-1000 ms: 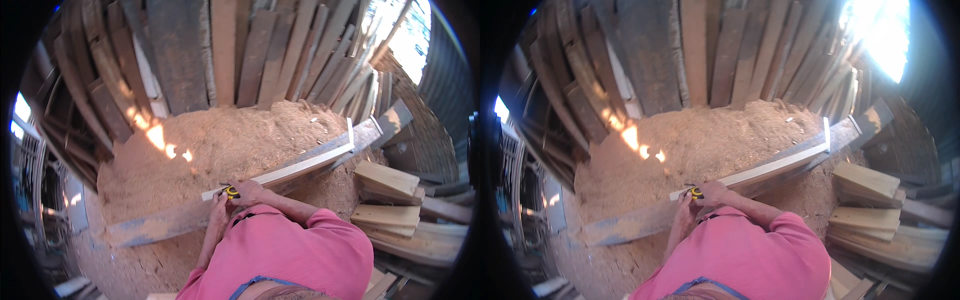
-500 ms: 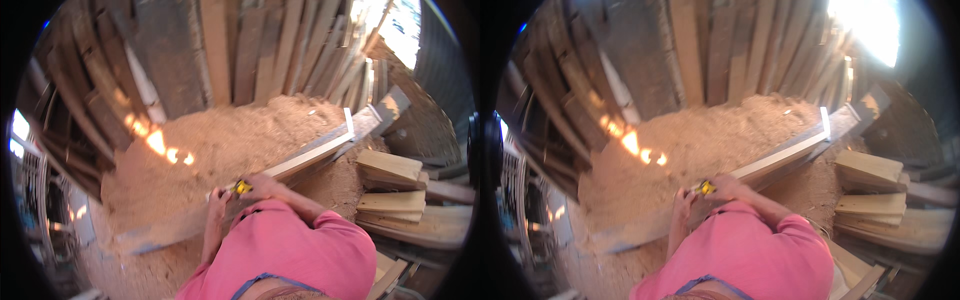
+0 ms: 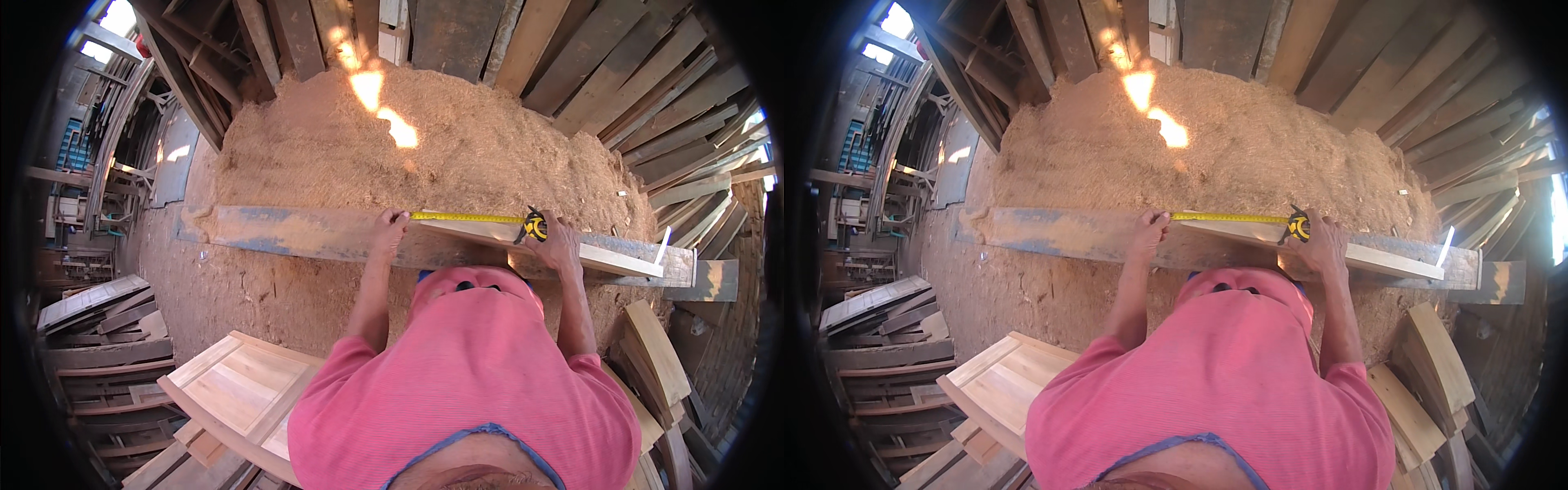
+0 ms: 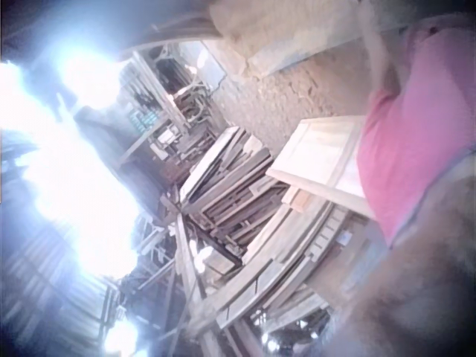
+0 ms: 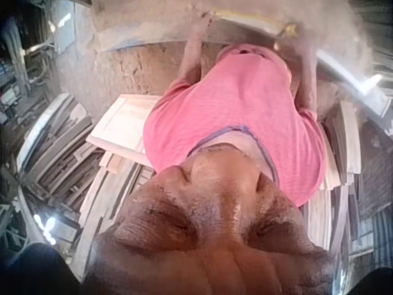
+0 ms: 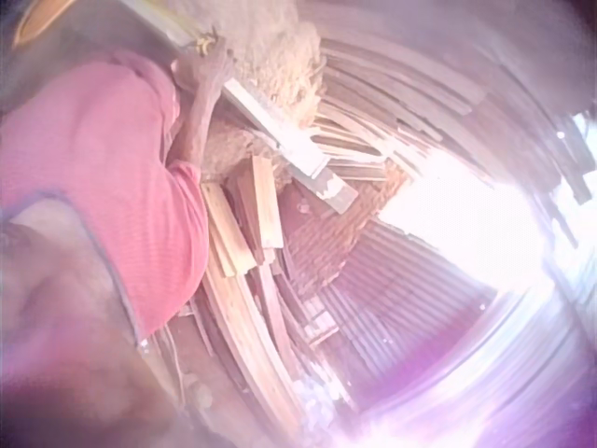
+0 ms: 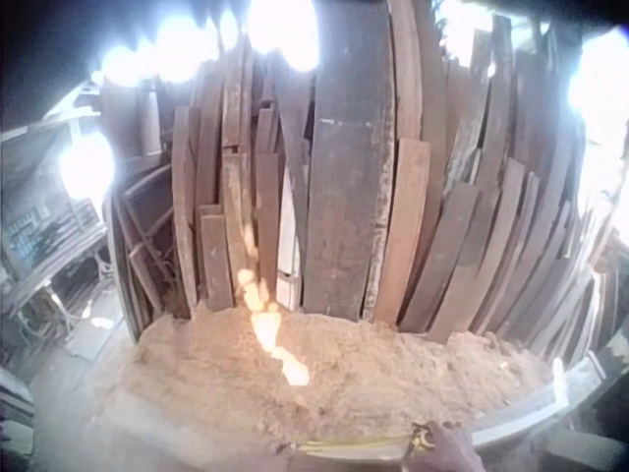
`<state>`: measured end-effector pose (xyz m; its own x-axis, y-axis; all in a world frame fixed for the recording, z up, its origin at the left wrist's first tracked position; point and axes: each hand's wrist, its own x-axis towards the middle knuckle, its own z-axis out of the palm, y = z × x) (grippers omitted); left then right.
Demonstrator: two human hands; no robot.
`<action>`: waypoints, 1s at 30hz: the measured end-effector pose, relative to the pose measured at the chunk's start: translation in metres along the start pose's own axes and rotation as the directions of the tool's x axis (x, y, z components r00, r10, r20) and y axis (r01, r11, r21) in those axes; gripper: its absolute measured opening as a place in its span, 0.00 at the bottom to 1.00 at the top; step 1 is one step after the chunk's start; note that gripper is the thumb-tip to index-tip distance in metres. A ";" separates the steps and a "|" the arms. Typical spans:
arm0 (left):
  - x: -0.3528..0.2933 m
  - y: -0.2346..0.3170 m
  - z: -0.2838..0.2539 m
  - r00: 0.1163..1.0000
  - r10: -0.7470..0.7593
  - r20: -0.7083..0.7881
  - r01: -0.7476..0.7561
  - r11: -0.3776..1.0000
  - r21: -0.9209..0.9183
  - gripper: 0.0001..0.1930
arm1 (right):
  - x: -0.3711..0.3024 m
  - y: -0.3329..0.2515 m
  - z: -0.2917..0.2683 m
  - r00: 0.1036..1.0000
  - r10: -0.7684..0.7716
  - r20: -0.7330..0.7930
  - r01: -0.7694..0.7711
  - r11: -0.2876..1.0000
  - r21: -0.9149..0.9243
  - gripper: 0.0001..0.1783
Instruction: The person measures and marks wooden planks using a tape measure, square, and pencil. They handle several planks, place them on a workbench, and mark cut lines before setting them aside.
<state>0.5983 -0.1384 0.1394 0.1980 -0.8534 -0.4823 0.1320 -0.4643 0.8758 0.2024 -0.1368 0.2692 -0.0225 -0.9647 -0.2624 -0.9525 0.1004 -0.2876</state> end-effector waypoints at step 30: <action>0.034 0.005 0.027 0.994 0.061 -0.086 -0.021 0.911 0.413 0.08 | -0.043 0.414 -0.120 0.837 0.547 0.021 -0.547 0.836 0.041 0.42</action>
<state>0.5798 -0.1758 0.1279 0.2881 -0.8568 -0.4277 -0.2849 -0.5031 0.8159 -0.2270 -0.0833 0.2717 -0.5332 -0.7474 -0.3964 -0.7716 0.6217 -0.1345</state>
